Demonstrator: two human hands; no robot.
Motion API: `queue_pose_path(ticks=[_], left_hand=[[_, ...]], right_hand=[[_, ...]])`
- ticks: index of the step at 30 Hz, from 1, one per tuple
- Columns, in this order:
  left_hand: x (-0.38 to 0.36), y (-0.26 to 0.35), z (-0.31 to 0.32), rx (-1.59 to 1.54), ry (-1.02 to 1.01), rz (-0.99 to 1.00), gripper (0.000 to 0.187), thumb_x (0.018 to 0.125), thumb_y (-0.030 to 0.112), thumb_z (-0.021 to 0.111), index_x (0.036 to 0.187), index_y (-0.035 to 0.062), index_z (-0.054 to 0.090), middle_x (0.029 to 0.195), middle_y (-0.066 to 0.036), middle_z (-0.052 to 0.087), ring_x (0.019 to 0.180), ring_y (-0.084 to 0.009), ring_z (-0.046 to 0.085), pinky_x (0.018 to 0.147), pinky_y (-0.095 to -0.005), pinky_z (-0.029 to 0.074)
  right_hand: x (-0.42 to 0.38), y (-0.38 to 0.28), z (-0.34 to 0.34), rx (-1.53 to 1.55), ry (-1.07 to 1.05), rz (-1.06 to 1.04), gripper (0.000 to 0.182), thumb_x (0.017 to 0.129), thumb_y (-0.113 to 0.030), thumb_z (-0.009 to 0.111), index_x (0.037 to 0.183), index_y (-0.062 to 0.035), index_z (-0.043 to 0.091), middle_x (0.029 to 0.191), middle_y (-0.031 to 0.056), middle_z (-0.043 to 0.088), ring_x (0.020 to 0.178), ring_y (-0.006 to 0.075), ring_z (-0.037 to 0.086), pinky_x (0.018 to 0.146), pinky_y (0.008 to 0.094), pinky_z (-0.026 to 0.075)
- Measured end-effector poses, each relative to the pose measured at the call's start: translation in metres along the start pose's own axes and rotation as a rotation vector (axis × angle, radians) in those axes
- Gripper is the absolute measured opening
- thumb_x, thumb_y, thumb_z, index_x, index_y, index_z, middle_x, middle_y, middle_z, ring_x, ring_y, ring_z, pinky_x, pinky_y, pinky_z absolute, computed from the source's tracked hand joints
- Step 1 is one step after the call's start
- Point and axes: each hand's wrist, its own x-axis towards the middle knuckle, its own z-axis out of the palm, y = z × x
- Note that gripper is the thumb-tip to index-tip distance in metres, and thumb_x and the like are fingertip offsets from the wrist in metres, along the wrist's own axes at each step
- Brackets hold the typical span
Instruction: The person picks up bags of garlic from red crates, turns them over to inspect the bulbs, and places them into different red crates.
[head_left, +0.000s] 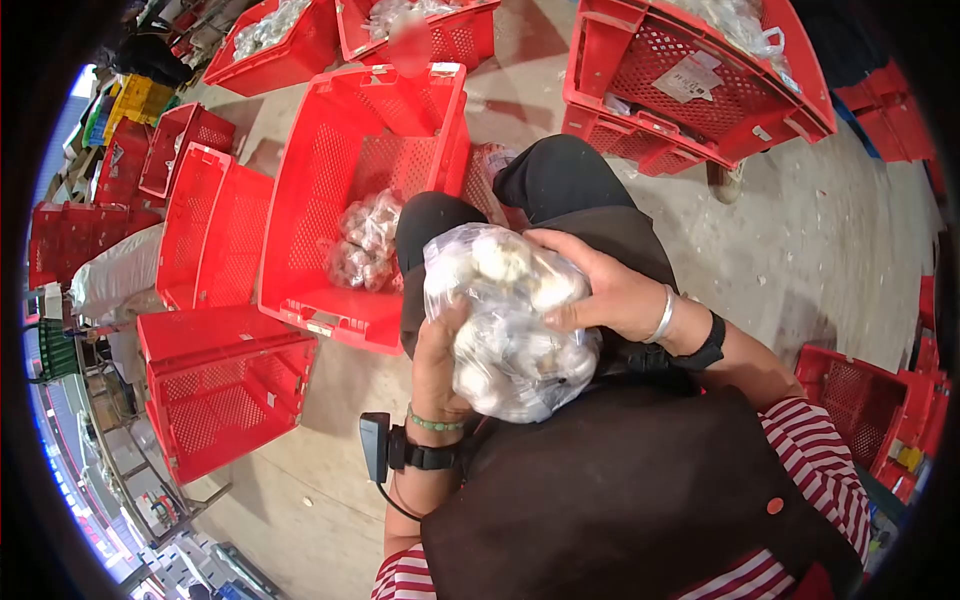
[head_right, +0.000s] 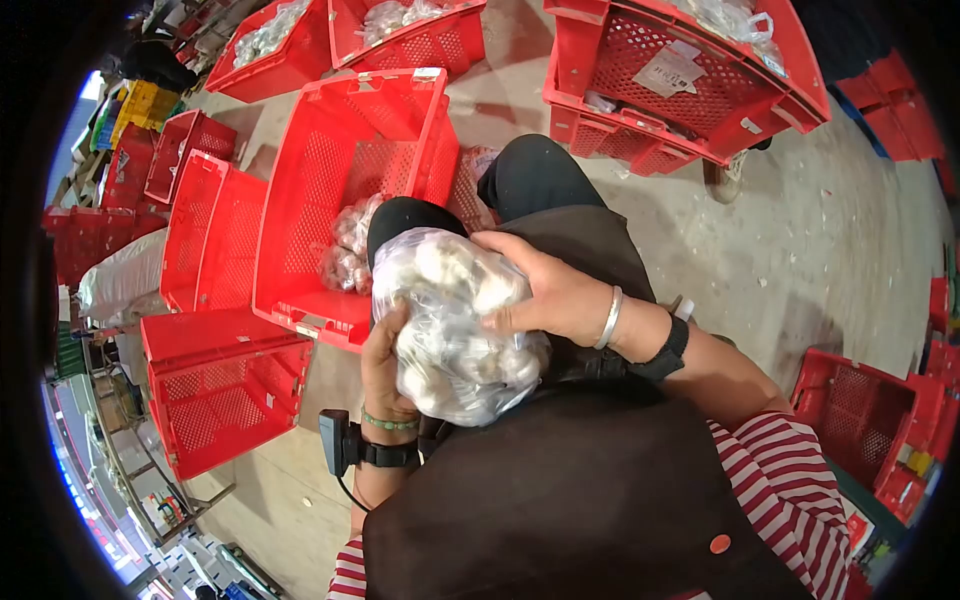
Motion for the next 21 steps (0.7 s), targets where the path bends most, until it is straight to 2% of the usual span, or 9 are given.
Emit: queue_pose_path(ticks=[2, 4, 5, 8, 10, 12, 15, 19, 21], left_hand=[[0.0, 0.0, -0.001, -0.101, -0.01, -0.046, 0.055, 0.089, 0.023, 0.061, 0.132, -0.0036, 0.041, 0.121, -0.017, 0.057, 0.107, -0.0273, 0.061, 0.092, -0.0393, 0.05], [-0.002, -0.006, -0.007, -0.008, -0.174, -0.001, 0.064, 0.086, 0.023, 0.064, 0.136, -0.0036, 0.035, 0.125, -0.016, 0.055, 0.112, -0.0273, 0.058, 0.095, -0.0393, 0.048], [-0.002, -0.008, -0.009, 0.148, -0.187, 0.045, 0.073, 0.08, 0.017, 0.071, 0.138, -0.0018, 0.033, 0.128, -0.015, 0.053, 0.115, -0.0262, 0.056, 0.097, -0.0386, 0.046], [-0.004, -0.019, 0.002, 0.244, -0.113, 0.019, 0.083, 0.066, 0.0, 0.078, 0.137, 0.0007, 0.035, 0.125, -0.014, 0.055, 0.114, -0.0236, 0.056, 0.097, -0.0375, 0.046], [-0.004, -0.022, 0.003, 0.283, -0.11, 0.045, 0.083, 0.066, -0.001, 0.078, 0.137, 0.0007, 0.036, 0.125, -0.013, 0.055, 0.114, -0.0234, 0.056, 0.097, -0.0377, 0.046], [-0.003, -0.023, 0.003, 0.323, -0.108, 0.094, 0.083, 0.064, -0.003, 0.078, 0.136, 0.0008, 0.037, 0.124, -0.012, 0.056, 0.113, -0.0232, 0.057, 0.096, -0.0382, 0.046], [-0.005, -0.016, 0.001, 0.348, -0.147, 0.101, 0.083, 0.063, -0.004, 0.078, 0.136, 0.0005, 0.037, 0.124, -0.012, 0.056, 0.114, -0.0235, 0.056, 0.097, -0.0378, 0.046], [-0.006, -0.013, -0.003, 0.41, -0.157, 0.186, 0.084, 0.063, -0.003, 0.078, 0.136, 0.0002, 0.036, 0.124, -0.012, 0.056, 0.114, -0.0238, 0.056, 0.097, -0.0377, 0.045], [-0.008, -0.01, 0.001, 0.398, -0.18, 0.221, 0.084, 0.063, -0.005, 0.078, 0.136, 0.0002, 0.036, 0.125, -0.012, 0.055, 0.116, -0.0233, 0.055, 0.098, -0.0376, 0.045]], right_hand=[[0.001, -0.002, 0.002, 0.315, 0.058, 0.127, 0.068, 0.083, -0.008, 0.07, 0.14, -0.0012, 0.034, 0.13, 0.0086, 0.05, 0.119, 0.0181, 0.048, 0.103, 0.0319, 0.038], [0.003, -0.003, 0.001, 0.4, 0.087, 0.113, 0.066, 0.084, -0.009, 0.069, 0.139, -0.0014, 0.035, 0.128, 0.0083, 0.051, 0.118, 0.0177, 0.05, 0.102, 0.0318, 0.039], [0.004, -0.004, 0.0, 0.486, 0.116, 0.102, 0.063, 0.085, -0.01, 0.068, 0.138, -0.0016, 0.036, 0.127, 0.008, 0.052, 0.117, 0.0173, 0.051, 0.1, 0.0316, 0.041], [0.004, -0.01, -0.002, 0.445, 0.142, 0.134, 0.059, 0.089, -0.021, 0.065, 0.138, -0.0026, 0.037, 0.127, 0.0078, 0.052, 0.116, 0.0166, 0.053, 0.097, 0.0317, 0.044], [0.002, -0.013, -0.003, 0.411, 0.166, 0.154, 0.058, 0.092, -0.026, 0.063, 0.138, -0.003, 0.037, 0.127, 0.0078, 0.052, 0.116, 0.0163, 0.052, 0.097, 0.032, 0.045], [0.001, -0.016, -0.005, 0.676, 0.079, 0.138, 0.06, 0.094, -0.036, 0.057, 0.14, -0.0039, 0.035, 0.13, 0.0078, 0.05, 0.119, 0.0164, 0.051, 0.097, 0.033, 0.046], [-0.005, -0.024, -0.003, 0.563, -0.018, 0.073, 0.064, 0.094, -0.041, 0.055, 0.142, -0.0045, 0.032, 0.133, 0.0079, 0.046, 0.122, 0.0166, 0.049, 0.098, 0.0334, 0.045], [-0.006, -0.021, -0.002, 0.492, -0.195, -0.079, 0.07, 0.087, -0.026, 0.066, 0.143, -0.0057, 0.029, 0.135, 0.0074, 0.044, 0.127, 0.0199, 0.044, 0.106, 0.0355, 0.037], [-0.006, -0.023, 0.002, 0.502, -0.186, -0.077, 0.068, 0.084, -0.015, 0.068, 0.141, -0.0059, 0.034, 0.132, 0.0066, 0.046, 0.126, 0.0197, 0.043, 0.106, 0.035, 0.035]])
